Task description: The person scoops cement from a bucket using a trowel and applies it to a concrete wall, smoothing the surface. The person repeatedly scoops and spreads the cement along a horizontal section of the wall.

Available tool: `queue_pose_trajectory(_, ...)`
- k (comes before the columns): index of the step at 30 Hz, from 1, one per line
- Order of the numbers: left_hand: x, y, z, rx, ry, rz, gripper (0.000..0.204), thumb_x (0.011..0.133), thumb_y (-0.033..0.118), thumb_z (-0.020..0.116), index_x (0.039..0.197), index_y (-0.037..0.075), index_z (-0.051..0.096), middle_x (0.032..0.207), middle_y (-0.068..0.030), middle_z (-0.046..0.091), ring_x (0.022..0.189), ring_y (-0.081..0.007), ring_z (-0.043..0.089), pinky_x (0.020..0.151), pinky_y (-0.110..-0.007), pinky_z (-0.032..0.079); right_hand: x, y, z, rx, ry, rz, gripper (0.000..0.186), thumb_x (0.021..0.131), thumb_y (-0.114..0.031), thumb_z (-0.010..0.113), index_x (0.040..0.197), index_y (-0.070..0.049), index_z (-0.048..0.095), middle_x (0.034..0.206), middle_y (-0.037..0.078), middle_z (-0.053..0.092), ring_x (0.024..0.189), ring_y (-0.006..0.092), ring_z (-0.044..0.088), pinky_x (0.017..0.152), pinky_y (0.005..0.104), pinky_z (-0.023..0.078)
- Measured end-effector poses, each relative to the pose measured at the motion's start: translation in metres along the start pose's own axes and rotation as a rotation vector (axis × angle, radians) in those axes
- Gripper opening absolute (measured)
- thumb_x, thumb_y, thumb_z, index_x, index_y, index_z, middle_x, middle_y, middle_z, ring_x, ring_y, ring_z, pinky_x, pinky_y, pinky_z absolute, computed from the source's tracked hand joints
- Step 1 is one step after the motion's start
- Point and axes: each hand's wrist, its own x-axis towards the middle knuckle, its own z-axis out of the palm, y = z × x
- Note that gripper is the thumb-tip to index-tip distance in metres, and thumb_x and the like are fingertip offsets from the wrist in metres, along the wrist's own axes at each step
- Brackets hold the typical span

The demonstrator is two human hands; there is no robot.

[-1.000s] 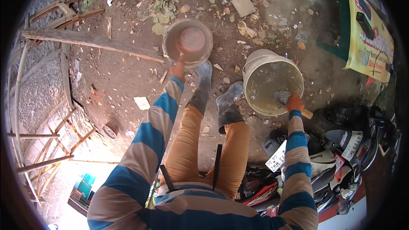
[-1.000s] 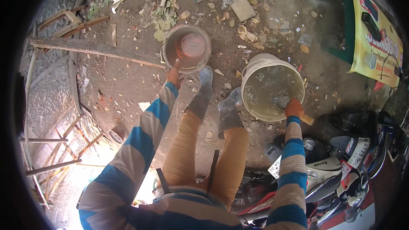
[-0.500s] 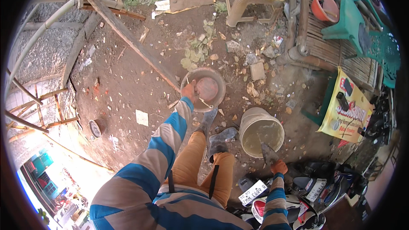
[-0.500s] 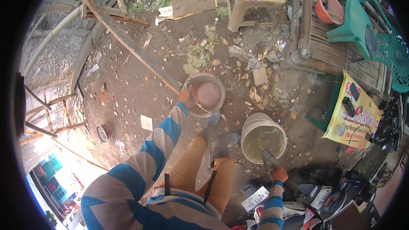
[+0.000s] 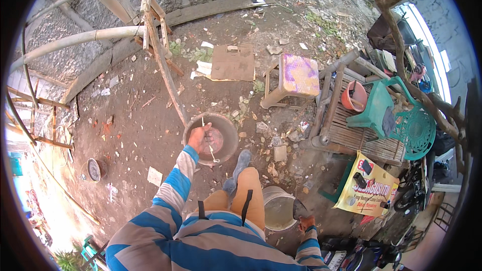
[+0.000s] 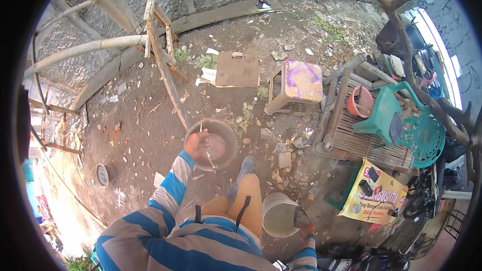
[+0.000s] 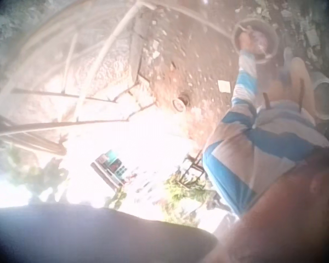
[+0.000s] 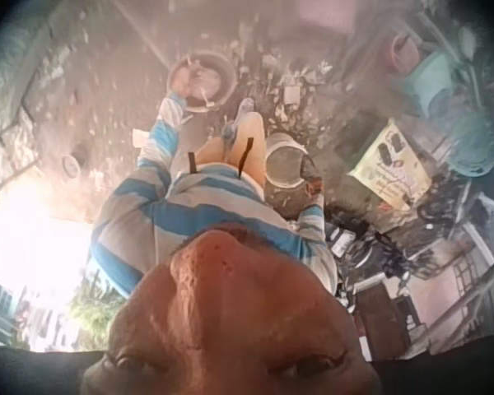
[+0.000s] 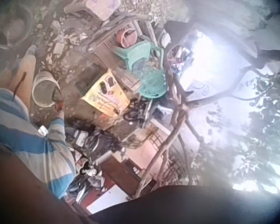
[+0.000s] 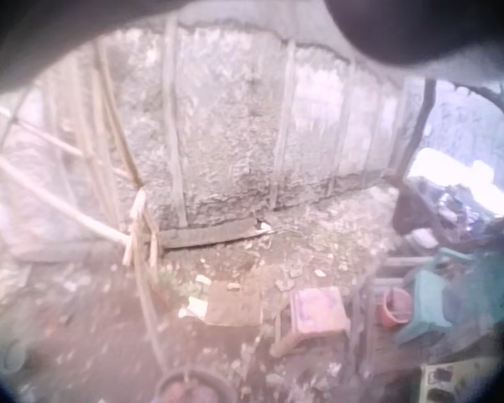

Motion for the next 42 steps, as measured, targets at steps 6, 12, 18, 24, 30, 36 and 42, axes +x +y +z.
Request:
queue_pose_trajectory(6,0.022,0.132,0.036,0.231,0.198,0.238,0.036,0.094,0.033,0.074,0.106,0.001,0.065,0.082,-0.0056,0.061,0.068,-0.0174,0.06,0.064,-0.036,0.053,0.069,-0.093,0.04,-0.09,-0.079,-0.06,0.018,0.088,-0.008,0.066,0.074,0.0,0.058,0.061,0.015,0.061,0.049,0.0255,0.06,0.038,0.0427,0.045)
queue_pose_trajectory(12,0.064,0.284,0.056,0.146,0.171,0.323,0.037,0.093,0.033,0.075,0.111,0.004,0.062,0.082,-0.0041,0.062,0.068,-0.0175,0.06,0.065,-0.035,0.052,0.049,-0.331,0.06,-0.192,-0.258,-0.197,0.026,0.086,-0.006,0.066,0.063,0.0,0.056,0.056,0.013,0.056,0.045,0.0226,0.055,0.037,0.0397,0.04)
queue_pose_trajectory(18,0.121,0.403,0.089,0.066,0.189,0.388,0.031,0.095,0.032,0.074,0.11,0.006,0.063,0.083,-0.0028,0.063,0.069,-0.0169,0.06,0.068,-0.035,0.052,-0.024,-0.608,0.05,-0.52,-0.131,-0.631,0.031,0.081,-0.018,0.068,0.092,0.011,0.067,0.08,0.026,0.072,0.072,0.0355,0.074,0.061,0.0455,0.057)
queue_pose_trajectory(24,0.223,0.5,0.084,-0.063,0.224,0.355,0.042,0.093,0.04,0.073,0.118,0.008,0.061,0.09,-0.0044,0.064,0.079,-0.0179,0.06,0.076,-0.036,0.049,-0.069,-0.875,0.072,-0.505,-0.038,-1.228,0.034,0.087,-0.024,0.067,0.104,0.005,0.069,0.09,0.026,0.07,0.077,0.0381,0.069,0.07,0.0455,0.054)
queue_pose_trajectory(30,0.362,0.592,0.069,-0.12,0.393,0.105,0.063,0.091,0.052,0.07,0.13,0.005,0.056,0.108,-0.0103,0.065,0.096,-0.0238,0.058,0.081,-0.039,0.044,-0.052,-1.104,0.111,-0.524,0.092,-1.079,0.04,0.091,-0.036,0.068,0.102,0.002,0.071,0.101,0.032,0.071,0.098,0.049,0.068,0.085,0.0523,0.054)
queue_pose_trajectory(36,0.458,0.666,0.066,-0.193,0.428,0.0,0.06,0.101,0.049,0.058,0.143,0.006,0.05,0.131,-0.0161,0.063,0.119,-0.0326,0.06,0.102,-0.049,0.047,-0.077,-1.303,0.161,-0.579,0.282,-1.141,0.043,0.095,-0.039,0.067,0.092,0.004,0.069,0.078,0.025,0.07,0.071,0.0413,0.071,0.069,0.0491,0.053)
queue_pose_trajectory(42,0.535,0.73,0.084,-0.333,0.522,-0.038,0.049,0.105,0.046,0.054,0.133,0.005,0.054,0.124,-0.0182,0.067,0.113,-0.0321,0.065,0.097,-0.049,0.052,-0.085,-1.447,0.195,-0.538,0.268,-1.092,0.042,0.094,-0.041,0.068,0.113,-0.004,0.069,0.104,0.023,0.074,0.101,0.0444,0.07,0.086,0.051,0.054)
